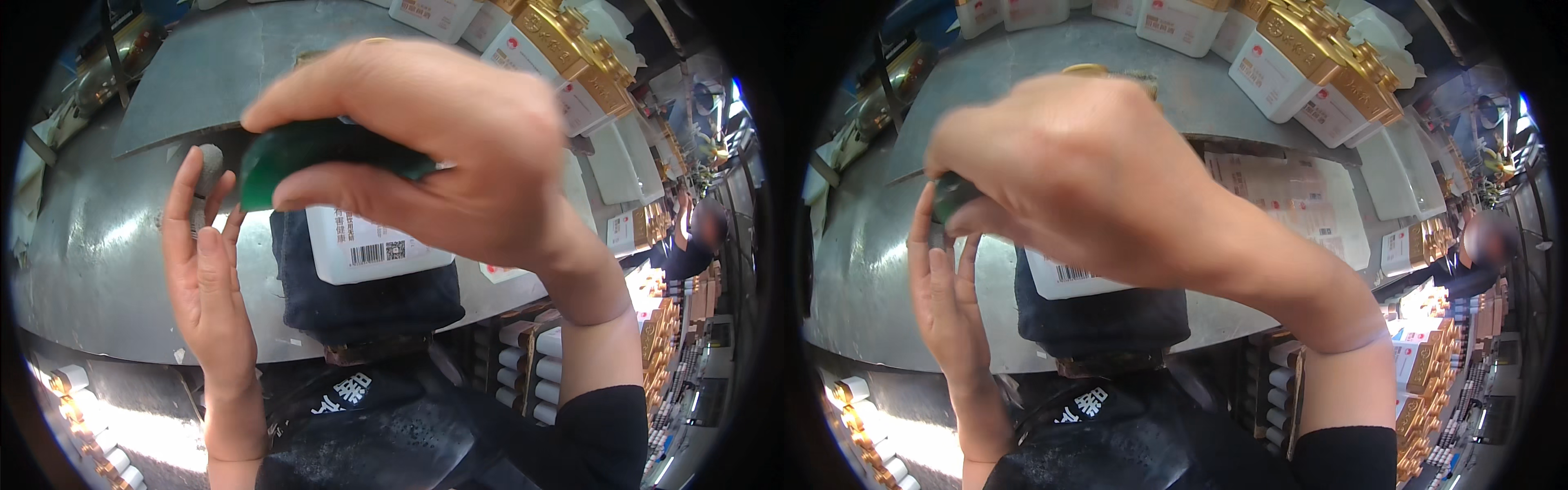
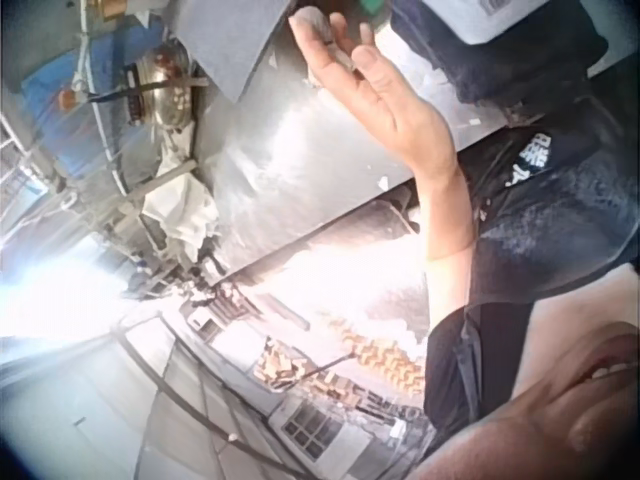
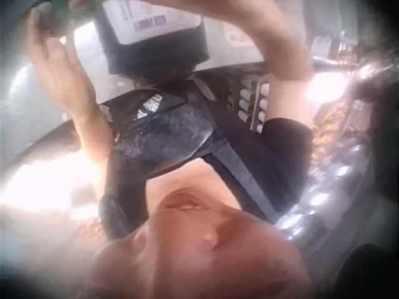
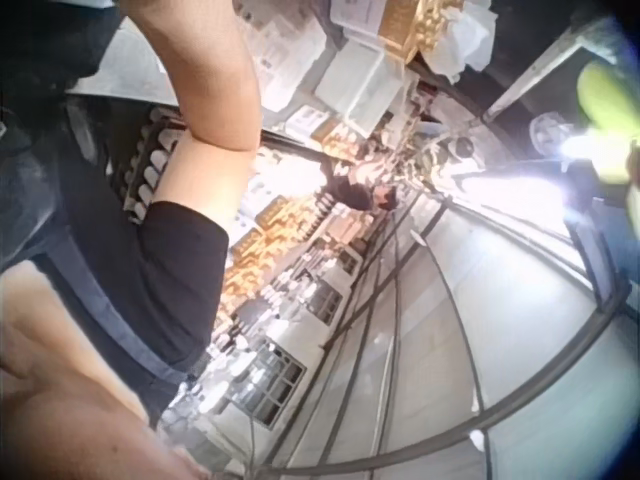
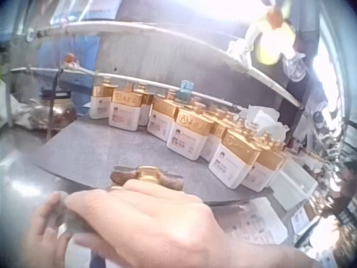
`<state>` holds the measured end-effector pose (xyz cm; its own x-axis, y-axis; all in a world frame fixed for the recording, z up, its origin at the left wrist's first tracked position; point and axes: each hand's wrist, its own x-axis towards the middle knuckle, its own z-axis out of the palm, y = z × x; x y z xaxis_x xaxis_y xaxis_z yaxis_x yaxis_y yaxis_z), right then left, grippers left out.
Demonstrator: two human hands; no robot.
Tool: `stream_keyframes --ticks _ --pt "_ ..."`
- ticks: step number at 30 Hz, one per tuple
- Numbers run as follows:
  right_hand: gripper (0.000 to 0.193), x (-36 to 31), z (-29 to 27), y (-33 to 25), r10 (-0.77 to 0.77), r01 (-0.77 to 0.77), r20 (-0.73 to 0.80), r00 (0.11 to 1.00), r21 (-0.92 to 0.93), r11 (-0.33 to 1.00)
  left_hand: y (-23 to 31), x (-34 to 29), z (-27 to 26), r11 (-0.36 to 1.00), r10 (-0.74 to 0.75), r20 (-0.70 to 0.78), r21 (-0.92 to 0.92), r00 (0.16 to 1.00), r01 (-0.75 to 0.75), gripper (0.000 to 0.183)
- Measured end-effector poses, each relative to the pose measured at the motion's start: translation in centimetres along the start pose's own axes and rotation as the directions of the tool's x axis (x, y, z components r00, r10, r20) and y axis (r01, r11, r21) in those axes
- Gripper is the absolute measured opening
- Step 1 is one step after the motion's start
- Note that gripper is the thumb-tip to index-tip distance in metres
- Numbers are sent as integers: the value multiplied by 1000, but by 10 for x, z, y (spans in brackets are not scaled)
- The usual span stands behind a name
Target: The person applies white labels to gold and white bottles on a metal workbench. They use a green plastic scraper to smooth the labels and remove air bubbles, then place the finished bottles into a white plastic bin.
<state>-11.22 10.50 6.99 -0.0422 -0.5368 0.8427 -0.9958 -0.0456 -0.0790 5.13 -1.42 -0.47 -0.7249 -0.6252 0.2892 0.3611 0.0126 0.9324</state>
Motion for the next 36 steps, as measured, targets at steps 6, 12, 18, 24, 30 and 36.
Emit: stream_keyframes --ticks 6,12,18,24,30,36 --pt "22 -12 -49 -4 253 -252 -45 966 27 967 -4 -13 2 937 166 212 270 963 -220 59" --pt "24 -53 -75 4 466 -508 -272 842 -109 854 3 -20 11 549 228 556 605 799 -577 44" --pt "21 -67 -74 -2 455 -478 -172 873 -130 868 -6 -3 13 670 304 389 562 869 -486 52" --pt "14 -81 -56 -50 -12 69 222 975 -252 965 -2 -12 -8 782 320 229 484 919 -393 51" --pt "20 -70 -25 -70 -143 146 157 977 -5 989 -1 -24 -16 806 295 183 479 938 -347 45" --pt "14 -75 -10 -96 -227 193 201 953 175 965 4 -30 -12 894 246 110 358 963 -270 42"
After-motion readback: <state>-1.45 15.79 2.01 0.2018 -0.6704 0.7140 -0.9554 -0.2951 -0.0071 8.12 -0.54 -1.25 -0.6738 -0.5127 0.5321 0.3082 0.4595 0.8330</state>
